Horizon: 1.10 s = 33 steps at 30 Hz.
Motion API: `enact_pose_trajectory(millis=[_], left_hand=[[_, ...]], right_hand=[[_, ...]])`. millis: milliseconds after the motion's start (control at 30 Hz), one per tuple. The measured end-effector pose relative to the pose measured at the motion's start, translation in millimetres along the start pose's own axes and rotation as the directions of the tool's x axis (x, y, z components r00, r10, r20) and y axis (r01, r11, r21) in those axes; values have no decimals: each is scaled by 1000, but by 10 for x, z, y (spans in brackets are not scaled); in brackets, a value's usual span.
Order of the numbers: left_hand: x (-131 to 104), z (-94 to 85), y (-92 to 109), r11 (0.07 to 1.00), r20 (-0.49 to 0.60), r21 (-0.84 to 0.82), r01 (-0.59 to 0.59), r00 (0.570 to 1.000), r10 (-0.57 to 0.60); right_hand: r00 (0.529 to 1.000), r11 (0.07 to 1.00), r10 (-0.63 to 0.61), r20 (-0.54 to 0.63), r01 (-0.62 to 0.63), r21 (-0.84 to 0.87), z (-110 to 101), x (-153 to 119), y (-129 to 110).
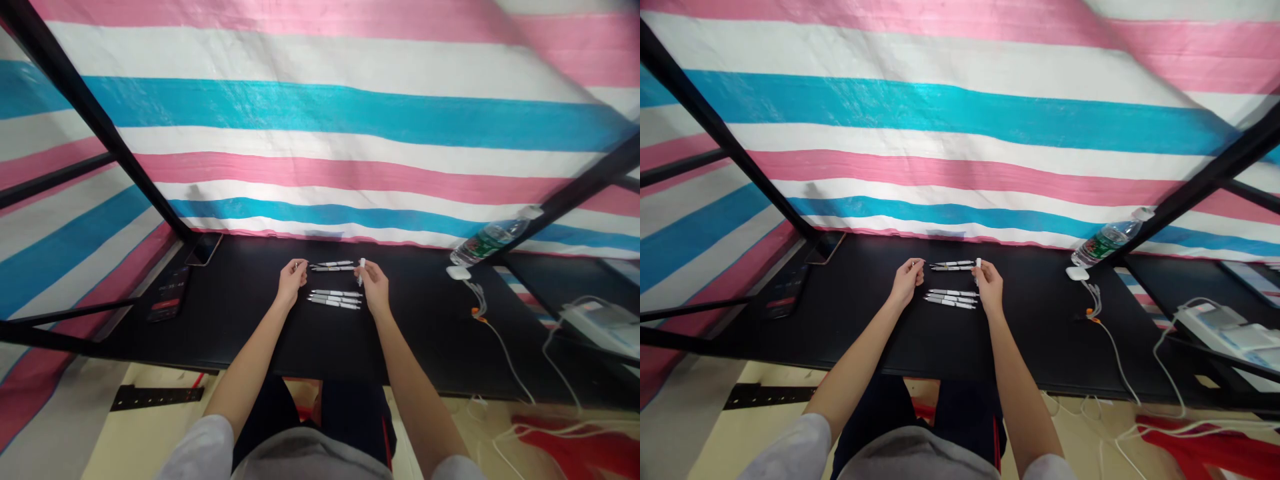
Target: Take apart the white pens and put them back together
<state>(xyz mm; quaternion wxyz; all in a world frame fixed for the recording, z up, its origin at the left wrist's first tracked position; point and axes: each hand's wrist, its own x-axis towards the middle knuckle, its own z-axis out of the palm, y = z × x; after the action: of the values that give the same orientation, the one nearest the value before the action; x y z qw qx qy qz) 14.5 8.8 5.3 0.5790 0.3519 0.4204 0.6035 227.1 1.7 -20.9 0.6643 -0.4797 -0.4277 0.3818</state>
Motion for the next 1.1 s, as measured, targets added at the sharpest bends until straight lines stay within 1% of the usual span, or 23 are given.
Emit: enact_pose_trajectory(millis=[133, 200, 300, 367, 467, 600, 667, 733, 800, 867, 967, 1100], left_hand=[[-5, 7, 11, 1000, -4, 14, 6, 1000, -6], [-9, 7, 13, 1000, -2, 19, 4, 1000, -4], [-13, 7, 12, 1000, -1, 26, 5, 1000, -5], [-12, 6, 11, 1000, 0, 28, 6, 1000, -6], [-8, 5, 6, 1000, 1, 30, 7, 1000, -7], [-8, 10, -3, 998, 7, 69, 15, 1000, -15], [-19, 20, -3, 995, 17, 97, 11, 1000, -13], [-39, 33, 0, 993, 45, 119, 1, 999, -6], [-61, 44, 2, 989, 85, 144, -6, 996, -7], [-78, 50, -1, 983, 127, 183, -10, 992, -14], [-91, 48, -20, 968, 161, 249, -31, 987, -10], [-95, 40, -50, 944, 207, 319, -82, 978, 15]], right_hand=[[987, 986, -143, 77, 149, -78, 22, -48, -78], [976, 978, -181, 121, 191, -83, 31, -70, -118], [969, 977, -184, 166, 199, -74, 41, -93, -157], [968, 974, -183, 174, 202, -101, 45, -99, -161], [971, 963, -189, 144, 212, -165, 44, -102, -132], [983, 959, -149, 106, 170, -227, 26, -109, -77], [979, 933, -169, 111, 196, -301, 19, -119, -75], [968, 891, -218, 128, 251, -379, 21, -133, -92], [950, 852, -259, 173, 309, -423, 33, -152, -115], [931, 829, -277, 239, 357, -429, 53, -172, -134], [899, 809, -280, 337, 410, -422, 84, -197, -149], [854, 777, -297, 427, 476, -411, 112, -209, -176]])
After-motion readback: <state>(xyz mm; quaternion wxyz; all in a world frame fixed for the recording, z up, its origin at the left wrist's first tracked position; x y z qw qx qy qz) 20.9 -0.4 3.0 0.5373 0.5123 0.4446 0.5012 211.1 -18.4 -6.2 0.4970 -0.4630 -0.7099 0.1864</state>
